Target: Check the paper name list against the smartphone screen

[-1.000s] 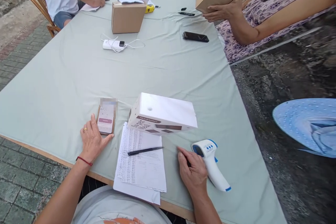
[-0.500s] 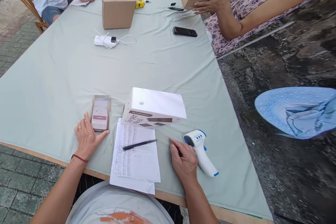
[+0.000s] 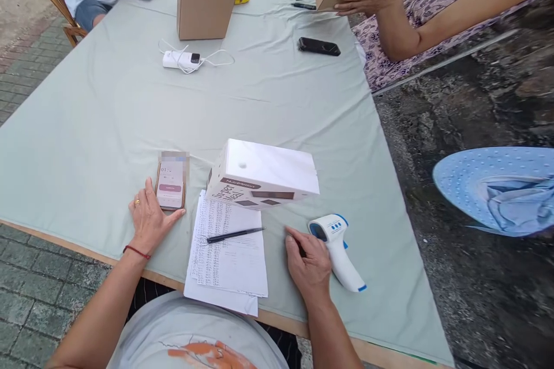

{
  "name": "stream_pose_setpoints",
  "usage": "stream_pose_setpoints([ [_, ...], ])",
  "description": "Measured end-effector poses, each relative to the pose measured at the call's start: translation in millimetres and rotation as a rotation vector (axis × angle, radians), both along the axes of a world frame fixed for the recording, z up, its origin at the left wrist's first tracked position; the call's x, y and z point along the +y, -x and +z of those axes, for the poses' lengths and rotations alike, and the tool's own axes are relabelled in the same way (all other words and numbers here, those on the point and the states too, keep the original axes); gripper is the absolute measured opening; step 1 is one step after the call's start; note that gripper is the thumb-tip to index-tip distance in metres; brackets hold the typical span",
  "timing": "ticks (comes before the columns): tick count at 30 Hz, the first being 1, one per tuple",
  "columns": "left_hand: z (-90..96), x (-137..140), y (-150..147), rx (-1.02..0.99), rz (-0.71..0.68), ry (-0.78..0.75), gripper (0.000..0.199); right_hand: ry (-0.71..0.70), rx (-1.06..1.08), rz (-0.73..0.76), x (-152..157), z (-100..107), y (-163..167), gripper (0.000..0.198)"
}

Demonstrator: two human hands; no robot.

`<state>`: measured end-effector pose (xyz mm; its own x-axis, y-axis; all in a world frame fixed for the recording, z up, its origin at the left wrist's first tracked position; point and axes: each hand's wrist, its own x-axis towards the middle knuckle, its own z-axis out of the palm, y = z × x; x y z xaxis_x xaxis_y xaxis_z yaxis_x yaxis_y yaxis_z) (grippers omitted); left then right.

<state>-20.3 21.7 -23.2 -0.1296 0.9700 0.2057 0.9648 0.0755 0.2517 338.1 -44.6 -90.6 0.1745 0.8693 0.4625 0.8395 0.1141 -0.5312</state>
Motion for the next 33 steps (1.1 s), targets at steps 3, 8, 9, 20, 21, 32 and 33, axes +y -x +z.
stream_pose_setpoints([
  [3, 5.1, -1.1, 4.5, -0.085, -0.066, 0.065, 0.123, -0.018, -0.011, 0.029, -0.9, 0.0, -2.0, 0.03],
  [8, 17.7, 3.7, 28.8, -0.116, -0.263, 0.134, 0.093, -0.019, -0.016, 0.045, -0.6, -1.7, -4.6, 0.03],
  [9, 19.6, 7.4, 33.5, -0.103, -0.281, 0.143, 0.088, -0.019, -0.019, 0.043, -0.5, -1.9, -4.8, 0.03],
  [20, 19.9, 38.9, 46.3, -0.078, -0.369, 0.101, 0.084, -0.015, -0.038, 0.042, -3.5, 0.1, -5.8, 0.031],
  [21, 20.2, 35.2, 47.5, -0.091, -0.375, 0.086, 0.084, -0.018, -0.039, 0.043, -3.7, 0.3, -5.9, 0.031],
  [32, 27.9, 8.5, 53.4, -0.094, -0.402, 0.066, 0.078, 0.03, 0.007, 0.014, -5.1, 0.4, -7.2, 0.032],
  [33, 27.2, 9.1, 53.5, -0.095, -0.401, 0.064, 0.077, 0.036, 0.015, 0.007, -5.3, 0.3, -7.2, 0.033],
])
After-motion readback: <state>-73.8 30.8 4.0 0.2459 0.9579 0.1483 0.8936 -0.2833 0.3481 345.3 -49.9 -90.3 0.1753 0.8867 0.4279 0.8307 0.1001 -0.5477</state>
